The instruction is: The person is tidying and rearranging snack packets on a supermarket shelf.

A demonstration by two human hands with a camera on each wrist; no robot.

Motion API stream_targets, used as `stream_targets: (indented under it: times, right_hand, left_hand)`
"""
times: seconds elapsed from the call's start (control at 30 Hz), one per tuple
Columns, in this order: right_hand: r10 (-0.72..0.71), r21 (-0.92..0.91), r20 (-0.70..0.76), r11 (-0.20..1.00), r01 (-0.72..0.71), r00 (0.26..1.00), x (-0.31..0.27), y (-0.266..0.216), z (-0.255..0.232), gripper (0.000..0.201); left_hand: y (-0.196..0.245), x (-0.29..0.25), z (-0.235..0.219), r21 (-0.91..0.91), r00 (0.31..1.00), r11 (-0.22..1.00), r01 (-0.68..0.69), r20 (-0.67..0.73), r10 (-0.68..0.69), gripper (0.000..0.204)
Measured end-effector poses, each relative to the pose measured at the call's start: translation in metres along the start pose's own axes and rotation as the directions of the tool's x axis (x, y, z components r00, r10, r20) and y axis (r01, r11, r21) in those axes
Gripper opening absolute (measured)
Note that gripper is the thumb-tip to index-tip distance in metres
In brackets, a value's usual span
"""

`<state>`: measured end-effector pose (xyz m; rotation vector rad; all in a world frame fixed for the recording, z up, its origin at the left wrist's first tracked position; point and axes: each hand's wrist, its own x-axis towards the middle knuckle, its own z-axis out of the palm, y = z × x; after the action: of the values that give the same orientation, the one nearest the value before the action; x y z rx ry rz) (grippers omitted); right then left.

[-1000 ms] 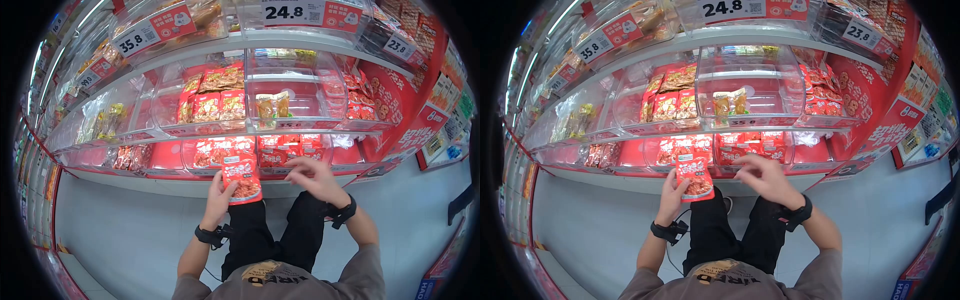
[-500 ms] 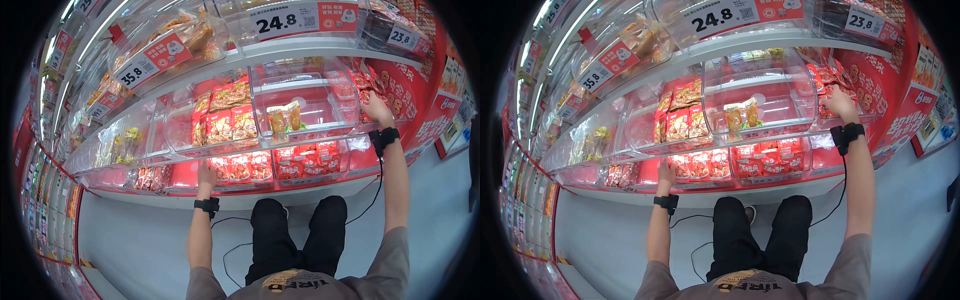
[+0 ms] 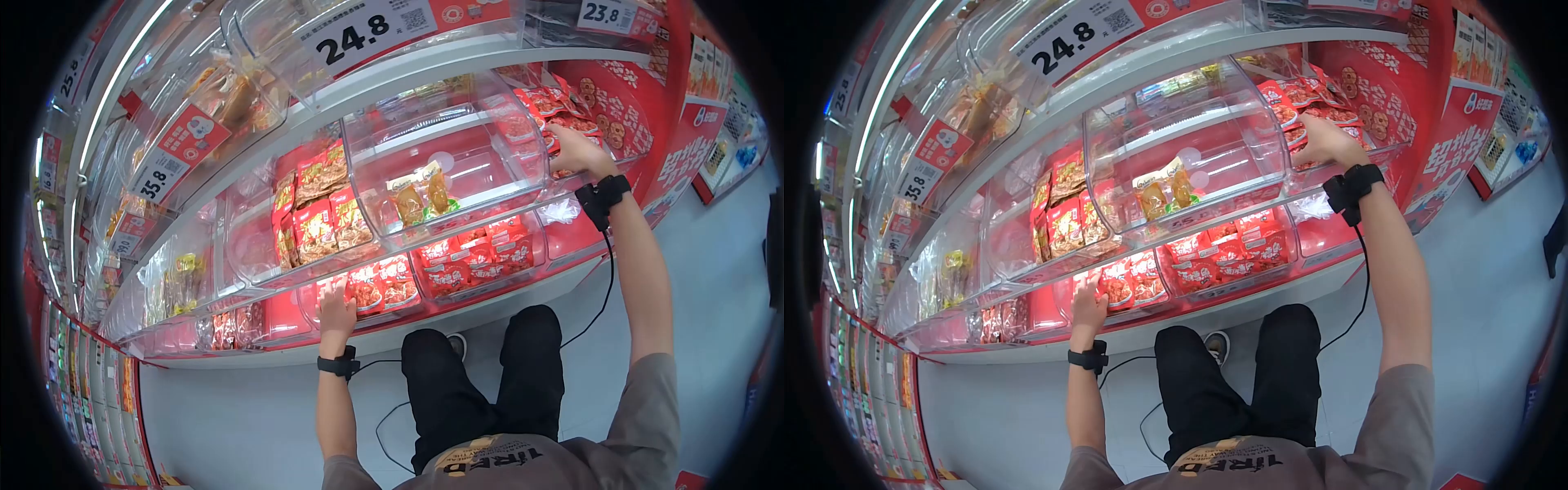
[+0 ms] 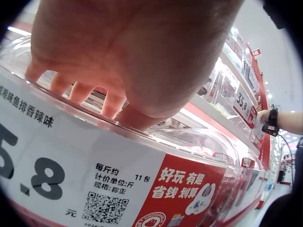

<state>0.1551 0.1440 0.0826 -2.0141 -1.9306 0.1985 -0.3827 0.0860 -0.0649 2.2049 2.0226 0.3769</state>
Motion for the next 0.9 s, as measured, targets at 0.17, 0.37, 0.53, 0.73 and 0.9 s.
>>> stream_targets:
  times: [0.17,0.37,0.53,0.73,0.9]
  right_hand:
    - [0.077,0.216,-0.033,0.974,-0.068,0.996,0.002,0.008,-0.002,0.064]
    - [-0.126,0.233,-0.199,0.957,0.172,0.972,0.001,0.009,0.004,0.035]
    - [-0.004,0.372,-0.611,0.881,0.292,0.792,-0.026,-0.009,-0.013,0.016]
    - [0.230,0.584,-0.690,0.737,0.340,0.686,-0.056,0.006,-0.024,0.014]
    - [0.226,0.670,-0.695,0.548,0.501,0.683,-0.136,-0.074,-0.030,0.009]
  left_hand:
    - [0.018,-0.015,-0.014,0.021,0.999,0.999,0.035,-0.003,-0.035,0.052]
    - [0.053,-0.050,-0.023,-0.234,0.933,0.937,-0.260,-0.311,0.181,0.043]
    - [0.096,-0.077,-0.056,-0.391,0.898,0.818,-0.421,-0.309,0.314,0.031]
    - [0.100,-0.102,-0.092,-0.468,0.863,0.729,-0.499,-0.343,0.370,0.017]
    - [0.107,-0.116,-0.099,-0.841,0.917,0.441,-0.313,-0.146,0.372,0.025]
